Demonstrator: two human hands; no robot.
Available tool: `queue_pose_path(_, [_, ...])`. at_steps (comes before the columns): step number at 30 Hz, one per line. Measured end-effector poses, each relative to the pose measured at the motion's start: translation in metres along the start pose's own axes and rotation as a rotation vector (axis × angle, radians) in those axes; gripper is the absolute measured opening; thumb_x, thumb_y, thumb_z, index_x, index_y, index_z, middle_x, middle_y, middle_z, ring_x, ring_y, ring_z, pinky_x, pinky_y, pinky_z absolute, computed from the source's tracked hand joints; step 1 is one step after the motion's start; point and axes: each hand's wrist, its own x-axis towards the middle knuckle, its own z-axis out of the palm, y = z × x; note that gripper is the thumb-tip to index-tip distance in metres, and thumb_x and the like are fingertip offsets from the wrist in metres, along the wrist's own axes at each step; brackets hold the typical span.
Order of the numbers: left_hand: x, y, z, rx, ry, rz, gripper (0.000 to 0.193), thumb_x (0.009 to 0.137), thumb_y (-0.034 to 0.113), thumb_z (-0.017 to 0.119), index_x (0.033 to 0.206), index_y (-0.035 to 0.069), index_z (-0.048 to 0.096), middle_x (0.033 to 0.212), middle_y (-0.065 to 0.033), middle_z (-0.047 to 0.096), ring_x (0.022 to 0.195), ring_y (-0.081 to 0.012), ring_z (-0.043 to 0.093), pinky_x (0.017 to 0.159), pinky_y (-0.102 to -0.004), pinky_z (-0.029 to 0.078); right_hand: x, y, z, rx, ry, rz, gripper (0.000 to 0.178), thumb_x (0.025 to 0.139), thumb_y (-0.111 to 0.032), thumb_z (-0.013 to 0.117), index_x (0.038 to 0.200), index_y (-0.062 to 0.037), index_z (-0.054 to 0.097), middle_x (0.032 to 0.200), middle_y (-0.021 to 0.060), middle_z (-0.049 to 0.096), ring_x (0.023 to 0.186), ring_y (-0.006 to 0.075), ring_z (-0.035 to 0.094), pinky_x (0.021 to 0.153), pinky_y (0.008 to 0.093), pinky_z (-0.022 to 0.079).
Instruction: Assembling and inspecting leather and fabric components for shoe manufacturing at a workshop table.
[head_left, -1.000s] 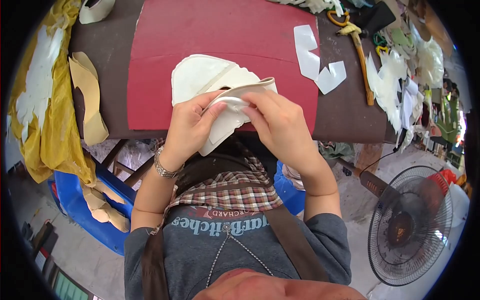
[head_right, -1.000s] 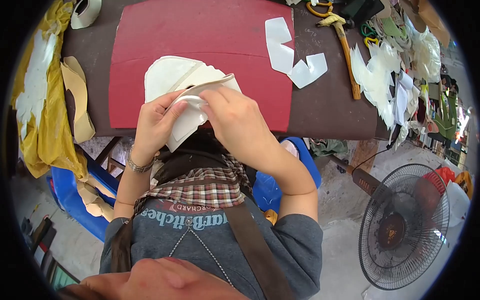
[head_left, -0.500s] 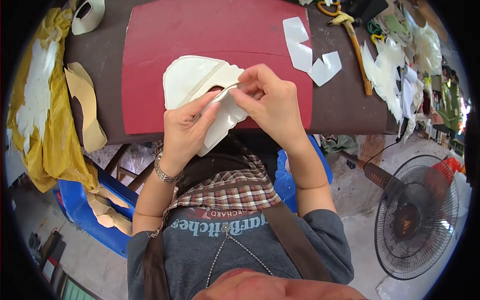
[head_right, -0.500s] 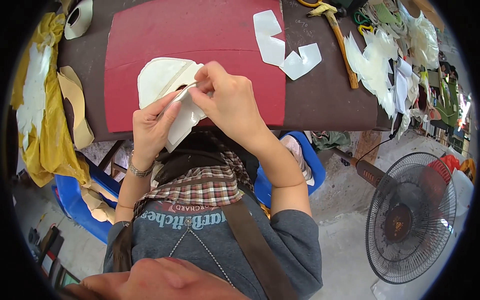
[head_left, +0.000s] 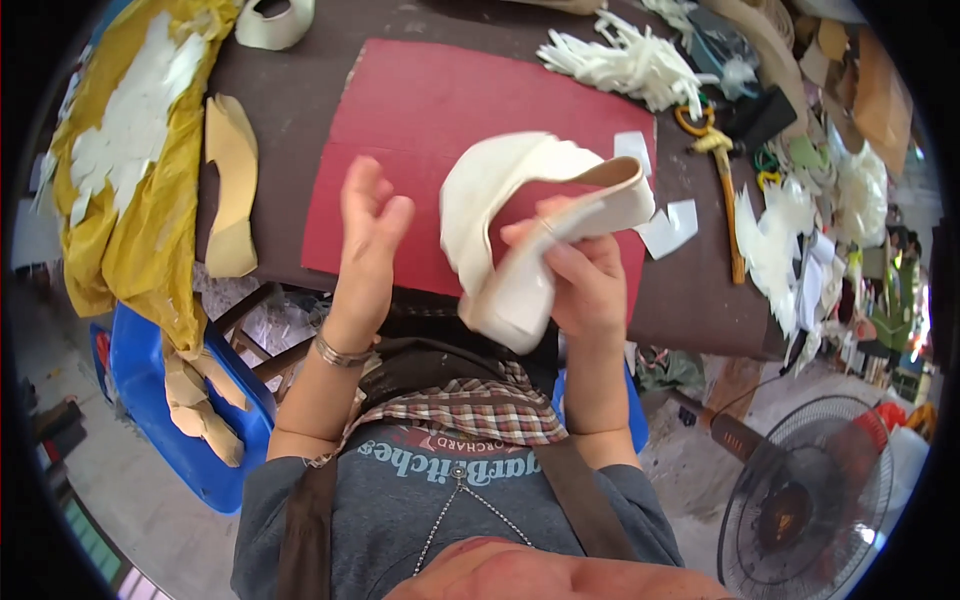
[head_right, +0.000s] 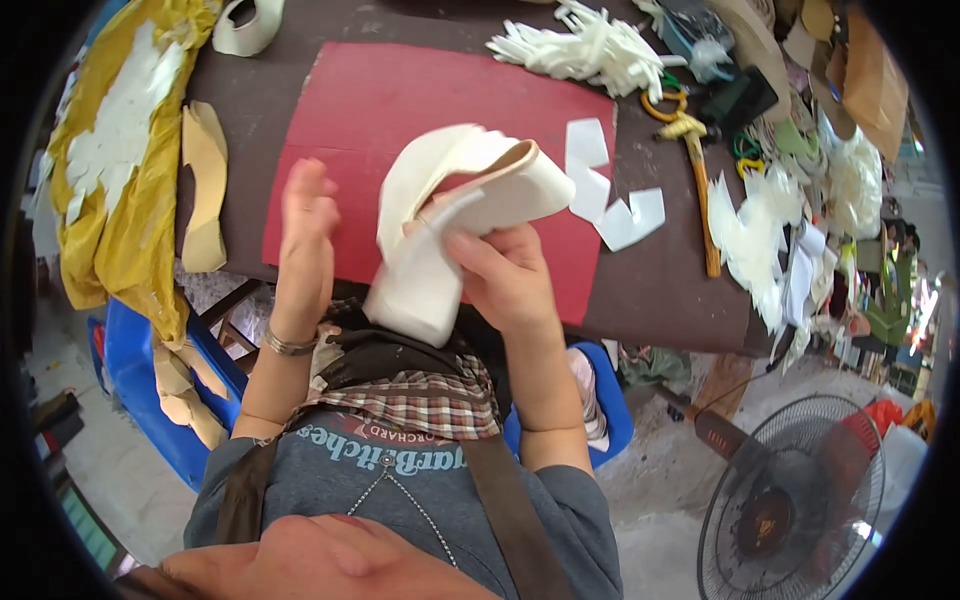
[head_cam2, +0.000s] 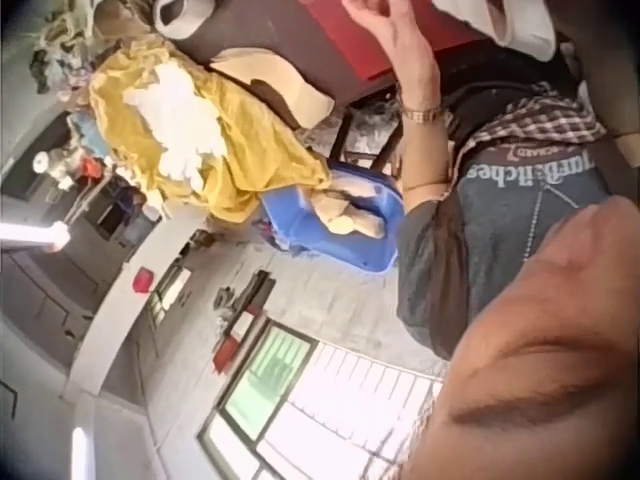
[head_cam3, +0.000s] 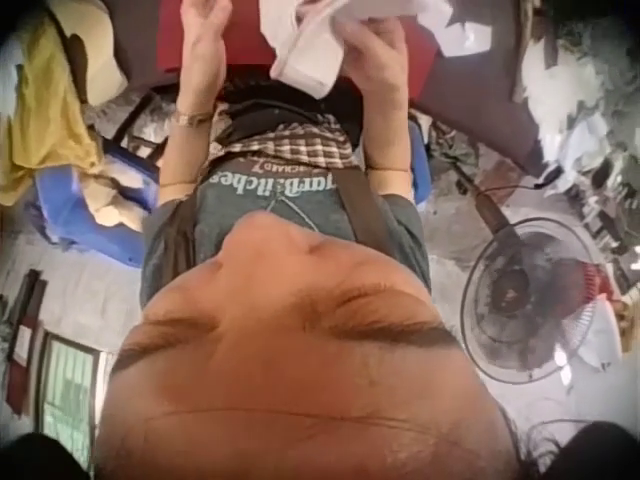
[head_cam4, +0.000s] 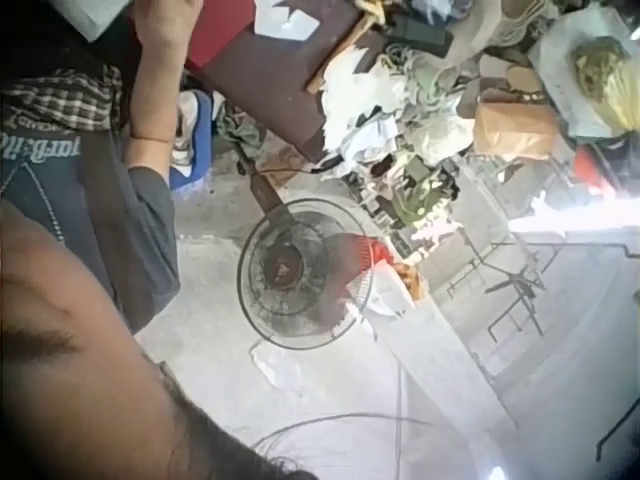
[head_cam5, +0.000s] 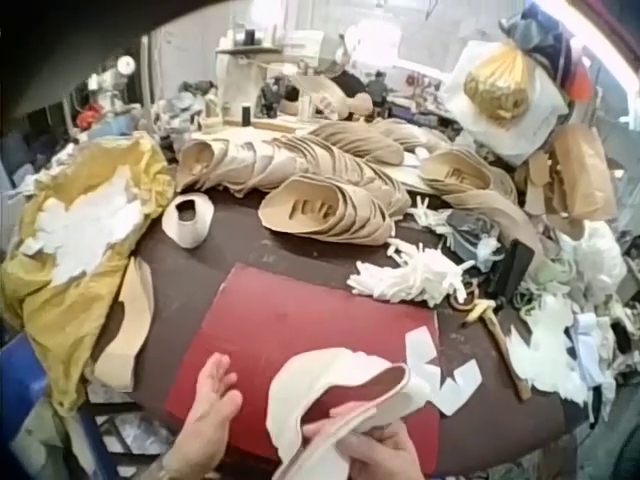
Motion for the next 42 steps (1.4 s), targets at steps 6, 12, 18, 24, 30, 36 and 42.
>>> queue_pose_path(6, [0.012,0.014,-0.02,-0.045,-0.014,-0.074,0.045,0.092,0.007,0.058,0.135,-0.001,0.046,0.12,-0.0117,0.06,0.109,-0.0169,0.057,0.095,-0.0333,0.045,-0.008,-0.021,-0.037,-1.05,0.343,-0.035,0.045,0.083,-0.001,0.058,0.128,0.0011,0.051,0.116,0.0221,0.063,0.093,0.0223,0.065,0.081,0.0323,0.051])
queue_pose_path(12, [0.061,0.013,-0.046,0.299,-0.188,0.095,0.048,0.092,0.008,0.059,0.136,-0.002,0.044,0.126,-0.011,0.057,0.112,-0.0187,0.056,0.095,-0.0334,0.046,-0.029,-0.016,0.001,-1.822,0.141,-0.458,0.055,0.08,-0.011,0.07,0.132,-0.0055,0.051,0.115,0.0175,0.06,0.099,0.0277,0.061,0.091,0.0349,0.041])
queue_pose_path(18, [-0.003,0.046,-0.095,1.137,0.561,0.491,0.052,0.089,0.022,0.066,0.133,0.001,0.049,0.118,-0.0172,0.059,0.109,-0.0319,0.057,0.097,-0.0397,0.043,-0.02,-0.022,-0.031,-2.192,-0.226,-0.049,0.056,0.078,-0.019,0.075,0.128,-0.0063,0.053,0.118,0.0157,0.056,0.108,0.0342,0.053,0.094,0.0383,0.037])
queue_pose_path(24, [-0.036,0.023,-0.217,0.831,0.573,-0.123,0.032,0.088,0.019,0.069,0.109,-0.003,0.061,0.096,-0.0075,0.066,0.088,-0.0161,0.059,0.087,-0.028,0.045,0.015,0.011,0.049,-2.024,-0.026,-0.557,0.033,0.082,-0.016,0.072,0.111,-0.0046,0.063,0.108,0.0125,0.062,0.099,0.0289,0.06,0.092,0.0375,0.04])
queue_pose_path(30, [-0.031,0.04,-0.172,-0.089,0.519,0.141,0.014,0.093,0.014,0.064,0.099,0.002,0.065,0.092,0.0008,0.065,0.083,-0.0064,0.056,0.08,-0.0212,0.044,0.102,0.135,0.098,-1.168,-0.488,-0.331,0.02,0.092,-0.016,0.062,0.104,-0.0006,0.064,0.094,0.0093,0.065,0.083,0.0216,0.062,0.077,0.0301,0.049])
queue_pose_path(36, [-0.018,0.032,-0.183,-0.167,0.477,0.183,0.014,0.093,0.015,0.064,0.099,0.003,0.065,0.093,0.0012,0.065,0.084,-0.006,0.056,0.079,-0.0207,0.044,0.12,0.16,0.1,-0.658,-0.285,0.114,0.018,0.095,-0.017,0.06,0.102,-0.0015,0.065,0.09,0.0011,0.063,0.083,0.011,0.057,0.075,0.0262,0.046])
queue_pose_path(42, [0.026,0.052,-0.231,-0.058,0.626,0.381,0.021,0.096,0.019,0.061,0.107,0.001,0.064,0.101,-0.0023,0.065,0.089,-0.0079,0.057,0.082,-0.0224,0.044,0.106,0.074,0.098,-0.293,-0.008,-0.317,0.012,0.097,-0.013,0.054,0.098,-0.0042,0.061,0.089,-0.0015,0.059,0.083,0.0052,0.051,0.075,0.0215,0.041])
